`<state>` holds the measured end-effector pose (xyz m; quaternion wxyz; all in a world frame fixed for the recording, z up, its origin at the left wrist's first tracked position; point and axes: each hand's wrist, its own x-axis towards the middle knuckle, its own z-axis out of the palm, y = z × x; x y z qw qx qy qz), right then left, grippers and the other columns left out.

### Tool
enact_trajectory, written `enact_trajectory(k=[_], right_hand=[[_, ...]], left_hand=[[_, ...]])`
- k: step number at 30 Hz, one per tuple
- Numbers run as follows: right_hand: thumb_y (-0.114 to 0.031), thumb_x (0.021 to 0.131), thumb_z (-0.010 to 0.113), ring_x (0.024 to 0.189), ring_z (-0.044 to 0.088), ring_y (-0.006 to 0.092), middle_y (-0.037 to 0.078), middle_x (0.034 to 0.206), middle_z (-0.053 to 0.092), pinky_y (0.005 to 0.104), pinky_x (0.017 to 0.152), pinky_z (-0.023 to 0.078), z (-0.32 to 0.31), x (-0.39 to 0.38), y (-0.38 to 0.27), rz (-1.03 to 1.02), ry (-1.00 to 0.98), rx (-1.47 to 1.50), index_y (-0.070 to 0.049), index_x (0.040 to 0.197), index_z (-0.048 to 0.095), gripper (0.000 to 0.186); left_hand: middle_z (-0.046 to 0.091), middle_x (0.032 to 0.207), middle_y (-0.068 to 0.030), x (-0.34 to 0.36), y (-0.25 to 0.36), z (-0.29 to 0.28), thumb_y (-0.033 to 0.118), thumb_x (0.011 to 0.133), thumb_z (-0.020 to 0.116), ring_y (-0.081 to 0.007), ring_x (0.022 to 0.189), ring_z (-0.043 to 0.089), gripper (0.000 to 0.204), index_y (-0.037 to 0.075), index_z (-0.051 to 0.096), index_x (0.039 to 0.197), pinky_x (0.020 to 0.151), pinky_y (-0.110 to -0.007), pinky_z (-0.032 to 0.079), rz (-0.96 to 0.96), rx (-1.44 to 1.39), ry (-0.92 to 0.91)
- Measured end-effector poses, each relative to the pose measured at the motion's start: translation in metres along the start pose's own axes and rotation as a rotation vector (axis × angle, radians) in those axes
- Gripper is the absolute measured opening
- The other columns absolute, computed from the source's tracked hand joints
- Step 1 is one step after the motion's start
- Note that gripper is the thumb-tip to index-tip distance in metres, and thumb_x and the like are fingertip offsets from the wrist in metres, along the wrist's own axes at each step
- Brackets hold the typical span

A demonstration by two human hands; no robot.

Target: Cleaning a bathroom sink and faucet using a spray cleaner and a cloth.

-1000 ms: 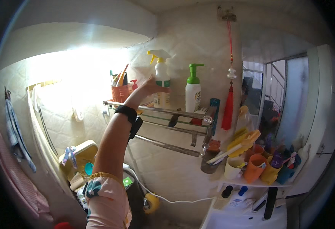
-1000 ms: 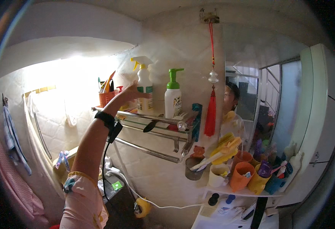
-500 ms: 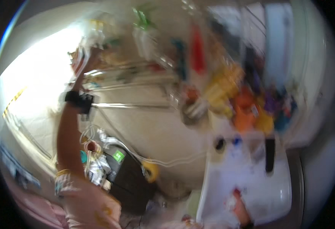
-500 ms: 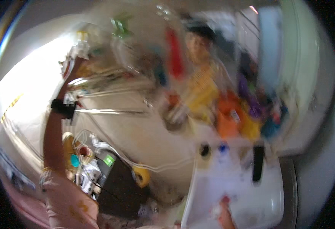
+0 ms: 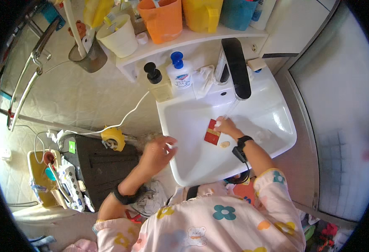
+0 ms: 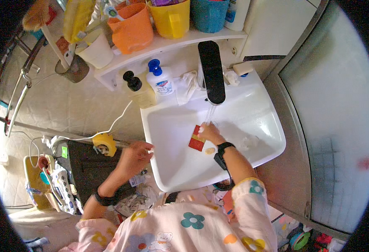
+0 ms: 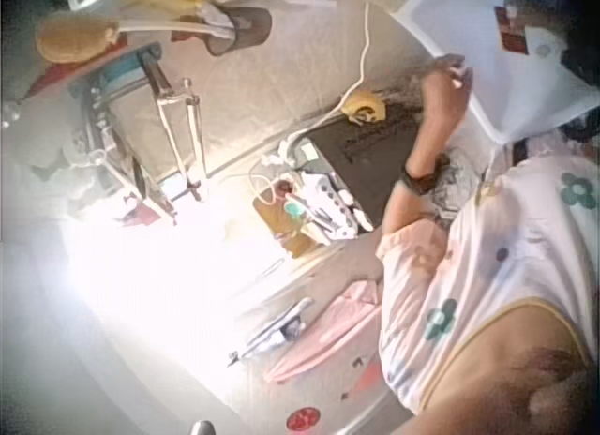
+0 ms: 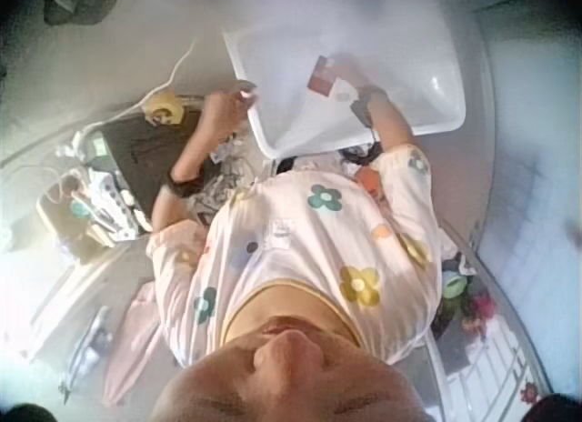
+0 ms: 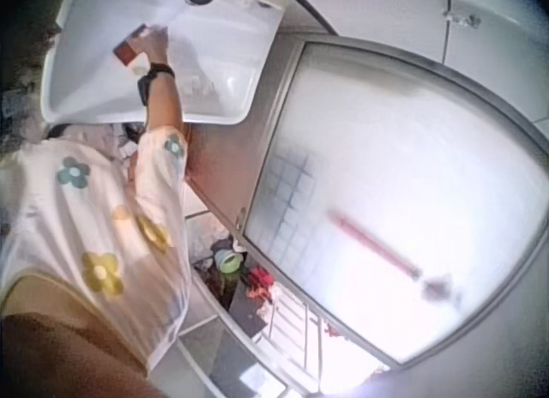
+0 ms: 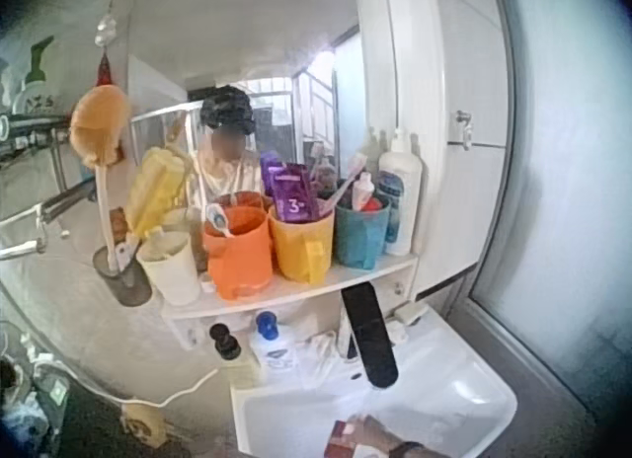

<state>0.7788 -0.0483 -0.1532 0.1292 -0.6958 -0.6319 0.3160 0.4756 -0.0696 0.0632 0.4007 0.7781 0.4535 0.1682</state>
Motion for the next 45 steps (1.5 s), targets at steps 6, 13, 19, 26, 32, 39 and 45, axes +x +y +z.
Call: enact_trajectory(k=[6, 13, 19, 26, 32, 39, 45], right_hand=[[-0.016, 0.061, 0.073, 0.094, 0.055, 0.0349, 0.021, 0.104, 0.053, 0.0425, 0.077, 0.045, 0.026, 0.003, -0.033, 0.051, -0.027, -0.278, 0.003, 0.108, 0.041, 0.06], [-0.02, 0.072, 0.065, 0.07, 0.06, 0.0247, 0.015, 0.076, 0.06, 0.0362, 0.055, 0.046, 0.01, 0.015, 0.007, -0.161, 0.069, -0.069, 0.001, 0.087, 0.052, 0.028], [-0.02, 0.072, 0.069, 0.046, 0.041, 0.0079, 0.003, 0.066, 0.052, 0.0235, 0.037, 0.031, -0.086, -0.008, -0.028, 0.148, -0.285, 0.817, -0.002, 0.09, 0.055, 0.03], [-0.026, 0.076, 0.059, 0.106, 0.038, 0.0371, 0.026, 0.107, 0.043, 0.0423, 0.092, 0.033, -0.034, -0.006, -0.03, -0.041, 0.447, 0.353, 0.002, 0.108, 0.046, 0.045], [-0.019, 0.079, 0.055, 0.098, 0.045, 0.037, 0.024, 0.101, 0.049, 0.045, 0.085, 0.035, -0.032, -0.016, -0.064, -0.242, 0.653, 0.264, 0.0, 0.106, 0.046, 0.034], [-0.005, 0.078, 0.048, 0.12, 0.032, 0.036, 0.018, 0.128, 0.038, 0.0436, 0.099, 0.027, -0.036, -0.016, -0.06, -0.106, 0.404, 0.541, 0.0, 0.117, 0.045, 0.04], [-0.009, 0.079, 0.049, 0.124, 0.029, 0.0345, 0.019, 0.132, 0.034, 0.0462, 0.101, 0.023, -0.012, -0.018, -0.063, -0.191, 0.547, 0.308, -0.002, 0.123, 0.041, 0.045]], left_hand=[[0.061, 0.086, -0.0165, 0.034, -0.059, 0.1, 0.013, 0.073, 0.065, -0.0218, 0.066, 0.061, 0.026, -0.003, 0.057, 0.092, 0.059, -0.031, 0.049, -0.087, 0.053, -0.044], [0.061, 0.086, -0.0186, 0.092, -0.095, 0.15, 0.025, 0.08, 0.058, -0.0267, 0.077, 0.061, 0.032, -0.003, 0.057, 0.095, 0.068, -0.036, 0.048, -0.128, 0.085, 0.156], [0.046, 0.124, -0.0152, 0.133, -0.089, 0.152, 0.053, 0.086, 0.036, -0.0295, 0.11, 0.047, 0.058, 0.01, 0.043, 0.123, 0.091, -0.043, 0.038, -0.562, -1.275, -0.081], [0.044, 0.124, -0.0105, 0.144, -0.013, 0.177, 0.051, 0.087, 0.03, -0.0297, 0.109, 0.045, 0.056, 0.012, 0.04, 0.126, 0.094, -0.054, 0.031, -0.452, -1.955, -0.277], [0.05, 0.115, -0.0094, 0.137, -0.018, 0.192, 0.037, 0.09, 0.031, -0.0269, 0.105, 0.048, 0.041, 0.012, 0.044, 0.119, 0.09, -0.047, 0.037, -0.121, -1.822, -0.069], [0.048, 0.12, -0.0103, 0.153, -0.017, 0.191, 0.036, 0.091, 0.028, -0.0267, 0.11, 0.045, 0.044, 0.006, 0.042, 0.119, 0.097, -0.041, 0.032, -0.427, -2.0, -0.199], [0.046, 0.123, -0.0104, 0.145, -0.021, 0.19, 0.031, 0.091, 0.026, -0.0266, 0.112, 0.044, 0.042, 0.006, 0.04, 0.123, 0.099, -0.041, 0.031, -0.193, -2.011, -0.282]])
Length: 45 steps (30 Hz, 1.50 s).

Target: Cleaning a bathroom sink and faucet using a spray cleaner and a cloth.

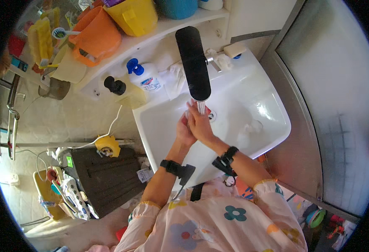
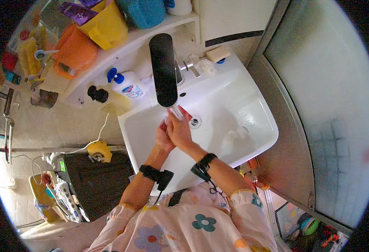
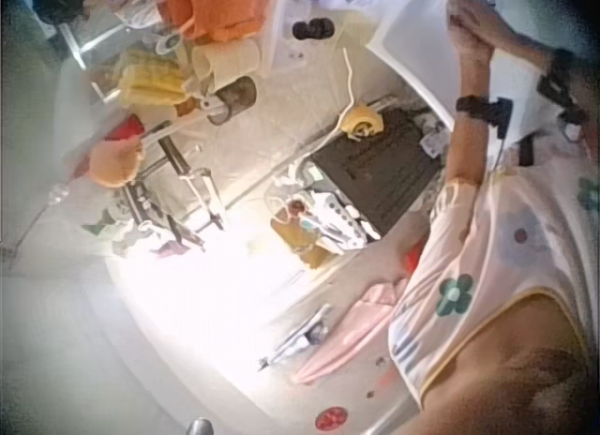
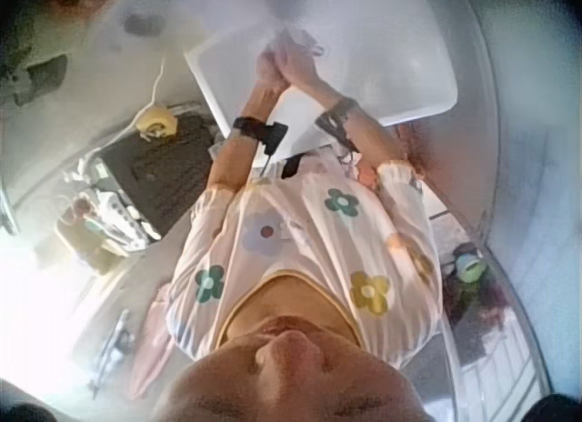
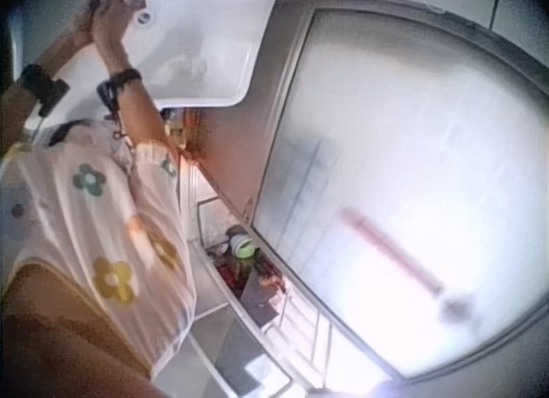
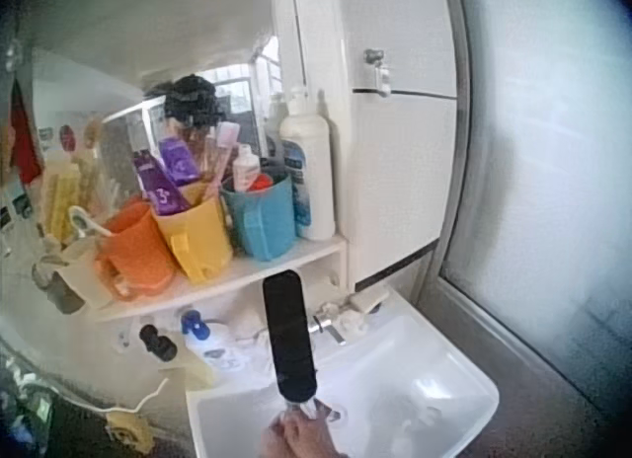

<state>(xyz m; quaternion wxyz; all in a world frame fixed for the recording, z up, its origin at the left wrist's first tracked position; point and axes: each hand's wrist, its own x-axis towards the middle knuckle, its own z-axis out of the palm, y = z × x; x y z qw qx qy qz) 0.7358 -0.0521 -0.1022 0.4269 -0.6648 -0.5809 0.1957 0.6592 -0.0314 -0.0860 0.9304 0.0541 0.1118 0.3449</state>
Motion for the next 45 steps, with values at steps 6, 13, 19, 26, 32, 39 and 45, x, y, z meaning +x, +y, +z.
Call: enact_trajectory(k=[6, 13, 19, 26, 32, 39, 45], right_hand=[[-0.009, 0.078, 0.05, 0.126, 0.022, 0.0357, 0.022, 0.133, 0.028, 0.0482, 0.102, 0.019, -0.012, 0.014, -0.001, 0.18, 0.082, 0.055, -0.001, 0.124, 0.038, 0.048], [-0.01, 0.078, 0.049, 0.123, 0.026, 0.0369, 0.024, 0.134, 0.025, 0.0476, 0.1, 0.023, -0.011, 0.013, -0.007, 0.15, 0.179, -0.064, 0.0, 0.127, 0.033, 0.052], [-0.017, 0.087, 0.04, 0.127, 0.016, 0.0395, 0.028, 0.134, 0.02, 0.0406, 0.104, 0.019, -0.003, 0.008, 0.011, 0.261, 0.091, 0.251, 0.003, 0.13, 0.026, 0.049], [-0.026, 0.086, 0.047, 0.099, 0.053, 0.034, 0.023, 0.105, 0.054, 0.0366, 0.082, 0.042, -0.033, -0.022, -0.028, 0.137, 0.036, 0.351, 0.006, 0.107, 0.049, 0.038], [-0.017, 0.085, 0.051, 0.055, 0.045, 0.008, 0.003, 0.066, 0.052, 0.0246, 0.05, 0.038, -0.063, -0.015, -0.012, 0.366, 0.055, 0.66, 0.002, 0.089, 0.056, 0.021], [-0.013, 0.085, 0.052, 0.069, 0.051, 0.0061, -0.001, 0.08, 0.058, 0.0224, 0.064, 0.042, -0.091, 0.009, 0.01, 0.408, -0.183, 0.972, 0.001, 0.094, 0.058, 0.018], [-0.012, 0.081, 0.055, 0.069, 0.055, 0.013, 0.009, 0.082, 0.061, 0.0271, 0.062, 0.044, -0.099, 0.02, 0.019, 0.368, -0.276, 0.221, 0.001, 0.091, 0.059, 0.016]], left_hand=[[0.043, 0.126, -0.0094, 0.006, -0.006, 0.008, 0.029, 0.091, 0.027, -0.0252, 0.116, 0.041, 0.043, 0.006, 0.037, 0.126, 0.099, -0.038, 0.03, -0.047, 0.042, 0.176], [0.045, 0.123, -0.0065, 0.004, -0.011, 0.01, 0.023, 0.09, 0.03, -0.0251, 0.112, 0.043, 0.041, 0.003, 0.036, 0.125, 0.098, -0.037, 0.033, 0.008, 0.158, 0.134], [0.05, 0.115, -0.0048, 0.008, -0.015, 0.028, 0.024, 0.091, 0.03, -0.0198, 0.103, 0.048, 0.038, 0.009, 0.039, 0.125, 0.09, -0.034, 0.038, 0.075, 0.22, 0.183], [0.051, 0.091, 0.001, 0.015, 0.0, -0.021, 0.032, 0.09, 0.043, -0.013, 0.083, 0.05, 0.019, 0.013, 0.045, 0.095, 0.071, -0.028, 0.043, 0.009, 0.226, 0.317], [0.055, 0.098, -0.0041, 0.019, 0.003, -0.011, 0.025, 0.084, 0.052, -0.0178, 0.09, 0.052, 0.036, 0.007, 0.042, 0.114, 0.084, -0.032, 0.039, 0.22, 0.669, 0.472], [0.06, 0.096, -0.0091, -0.005, 0.036, 0.015, 0.026, 0.081, 0.054, -0.0199, 0.086, 0.059, 0.034, 0.001, 0.052, 0.104, 0.077, -0.036, 0.048, 0.011, 0.555, 0.414], [0.052, 0.115, -0.014, -0.009, 0.036, 0.026, 0.033, 0.089, 0.042, -0.0252, 0.105, 0.051, 0.045, 0.0, 0.042, 0.121, 0.091, -0.038, 0.041, -0.275, 0.439, 0.32]])
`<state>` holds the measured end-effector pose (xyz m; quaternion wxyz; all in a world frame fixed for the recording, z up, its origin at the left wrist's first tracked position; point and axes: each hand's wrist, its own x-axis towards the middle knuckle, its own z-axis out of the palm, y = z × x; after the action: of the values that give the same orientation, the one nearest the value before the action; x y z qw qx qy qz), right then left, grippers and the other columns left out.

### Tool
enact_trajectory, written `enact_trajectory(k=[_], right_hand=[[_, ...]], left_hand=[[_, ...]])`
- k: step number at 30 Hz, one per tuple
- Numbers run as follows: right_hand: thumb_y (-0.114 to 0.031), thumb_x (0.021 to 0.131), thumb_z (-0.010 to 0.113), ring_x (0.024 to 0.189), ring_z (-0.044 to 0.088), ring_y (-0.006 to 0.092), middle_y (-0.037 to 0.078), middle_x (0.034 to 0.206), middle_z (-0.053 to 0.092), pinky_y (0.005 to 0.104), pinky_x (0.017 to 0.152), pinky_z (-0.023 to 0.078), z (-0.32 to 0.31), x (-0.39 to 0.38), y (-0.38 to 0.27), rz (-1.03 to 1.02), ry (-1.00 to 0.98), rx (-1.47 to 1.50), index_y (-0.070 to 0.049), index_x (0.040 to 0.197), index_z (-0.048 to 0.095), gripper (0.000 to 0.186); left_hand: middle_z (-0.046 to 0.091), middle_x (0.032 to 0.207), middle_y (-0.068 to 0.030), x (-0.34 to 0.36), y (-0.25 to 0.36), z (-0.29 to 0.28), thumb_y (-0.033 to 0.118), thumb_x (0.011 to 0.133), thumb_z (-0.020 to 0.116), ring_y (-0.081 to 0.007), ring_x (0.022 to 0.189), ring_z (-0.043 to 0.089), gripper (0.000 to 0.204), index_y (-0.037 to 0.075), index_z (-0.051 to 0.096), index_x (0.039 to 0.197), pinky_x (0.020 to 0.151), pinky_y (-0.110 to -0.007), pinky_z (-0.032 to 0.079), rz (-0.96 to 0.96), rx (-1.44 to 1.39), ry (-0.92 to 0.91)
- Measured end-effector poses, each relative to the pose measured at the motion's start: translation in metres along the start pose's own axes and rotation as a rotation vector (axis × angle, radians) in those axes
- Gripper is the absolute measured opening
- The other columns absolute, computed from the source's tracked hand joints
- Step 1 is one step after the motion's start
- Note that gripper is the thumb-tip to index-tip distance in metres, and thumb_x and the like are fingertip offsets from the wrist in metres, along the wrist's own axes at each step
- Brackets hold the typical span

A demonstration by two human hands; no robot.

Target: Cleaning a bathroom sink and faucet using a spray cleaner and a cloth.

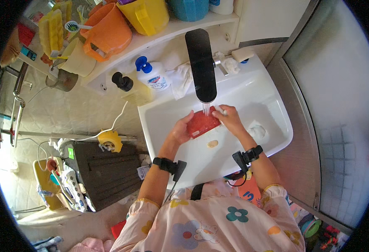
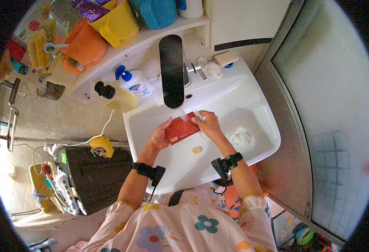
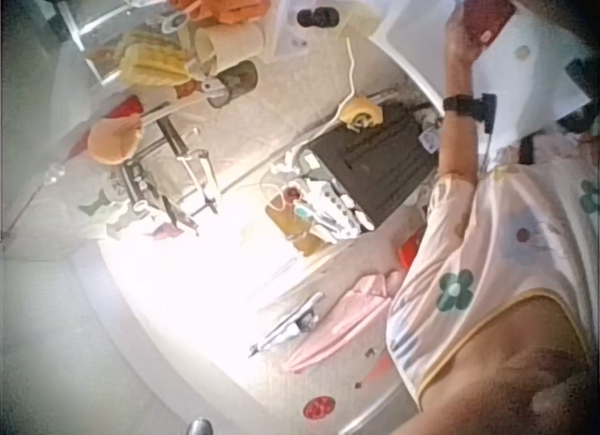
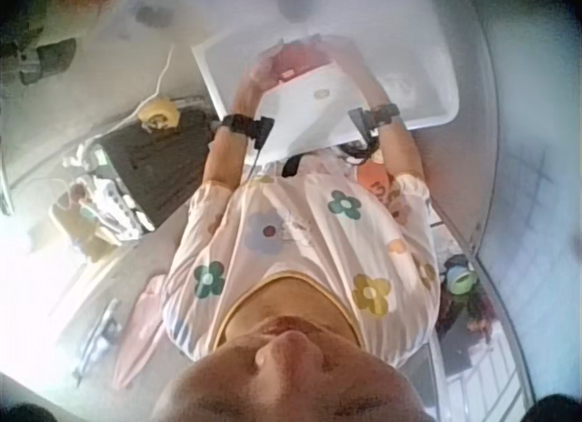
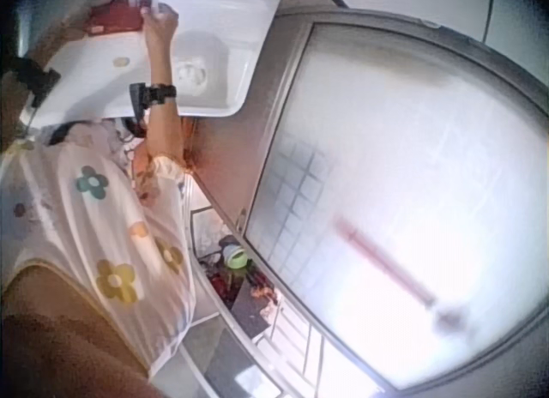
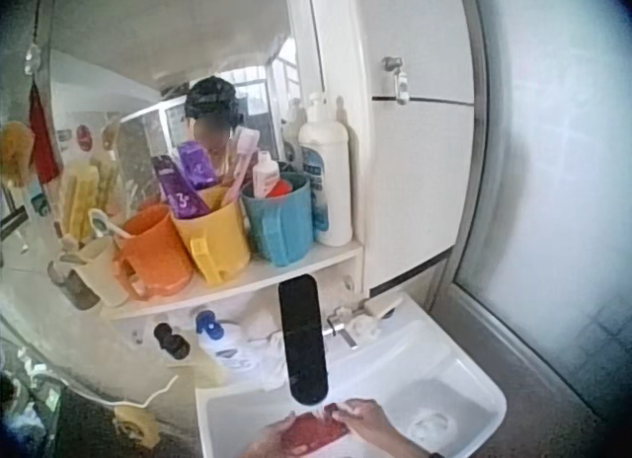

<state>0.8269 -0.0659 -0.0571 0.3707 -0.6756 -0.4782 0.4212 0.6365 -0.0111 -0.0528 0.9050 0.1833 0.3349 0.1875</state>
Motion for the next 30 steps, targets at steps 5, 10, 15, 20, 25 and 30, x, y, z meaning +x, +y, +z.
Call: enact_trajectory(k=[5, 10, 15, 20, 25, 30], right_hand=[[0.0, 0.077, 0.055, 0.087, 0.059, 0.0287, 0.017, 0.095, 0.06, 0.0327, 0.074, 0.047, 0.034, -0.007, -0.012, -0.361, 0.466, 0.129, 0.002, 0.098, 0.058, 0.021], [-0.015, 0.085, 0.049, 0.118, 0.039, 0.0329, 0.021, 0.123, 0.043, 0.0386, 0.098, 0.029, 0.099, -0.04, -0.031, -0.416, 0.261, 0.208, 0.0, 0.116, 0.047, 0.035], [-0.011, 0.082, 0.045, 0.119, 0.033, 0.0356, 0.022, 0.126, 0.038, 0.0441, 0.099, 0.025, 0.078, 0.007, -0.016, -0.204, 0.409, -0.047, 0.0, 0.115, 0.047, 0.035], [-0.012, 0.084, 0.042, 0.121, 0.03, 0.0367, 0.024, 0.128, 0.035, 0.0442, 0.099, 0.026, 0.092, 0.008, -0.002, -0.081, 0.427, 0.17, 0.004, 0.12, 0.039, 0.04], [-0.015, 0.086, 0.041, 0.119, 0.032, 0.0367, 0.025, 0.125, 0.037, 0.042, 0.099, 0.027, 0.104, -0.008, -0.015, -0.142, 0.412, 0.087, 0.004, 0.124, 0.036, 0.043], [-0.011, 0.082, 0.043, 0.117, 0.031, 0.0433, 0.028, 0.127, 0.033, 0.0454, 0.098, 0.026, 0.091, 0.003, -0.008, -0.037, 0.448, -0.037, 0.007, 0.122, 0.034, 0.046]], left_hand=[[0.05, 0.116, -0.0114, 0.02, -0.019, 0.01, 0.039, 0.091, 0.036, -0.0255, 0.108, 0.048, 0.048, 0.006, 0.035, 0.126, 0.094, -0.037, 0.037, 0.211, -0.094, -0.175], [0.053, 0.106, -0.0122, 0.028, -0.024, 0.003, 0.056, 0.083, 0.039, -0.0291, 0.096, 0.053, 0.053, 0.01, 0.046, 0.108, 0.083, -0.051, 0.042, 0.221, -0.286, -0.048], [0.039, 0.13, -0.0104, 0.02, -0.033, 0.029, 0.042, 0.092, 0.023, -0.0259, 0.117, 0.039, 0.052, 0.007, 0.031, 0.13, 0.1, -0.04, 0.029, 0.259, -0.139, -0.105], [0.039, 0.13, -0.0082, 0.017, -0.029, 0.039, 0.043, 0.092, 0.02, -0.0234, 0.119, 0.037, 0.055, 0.005, 0.032, 0.13, 0.1, -0.036, 0.028, 0.324, -0.154, 0.004], [0.047, 0.118, -0.0101, 0.025, -0.029, 0.013, 0.047, 0.09, 0.029, -0.0253, 0.107, 0.047, 0.057, 0.004, 0.036, 0.126, 0.092, -0.035, 0.036, 0.314, -0.114, -0.017], [0.045, 0.123, -0.0118, 0.021, -0.039, 0.034, 0.042, 0.09, 0.032, -0.0267, 0.114, 0.043, 0.054, 0.001, 0.037, 0.125, 0.097, -0.037, 0.032, 0.335, -0.009, 0.005]])
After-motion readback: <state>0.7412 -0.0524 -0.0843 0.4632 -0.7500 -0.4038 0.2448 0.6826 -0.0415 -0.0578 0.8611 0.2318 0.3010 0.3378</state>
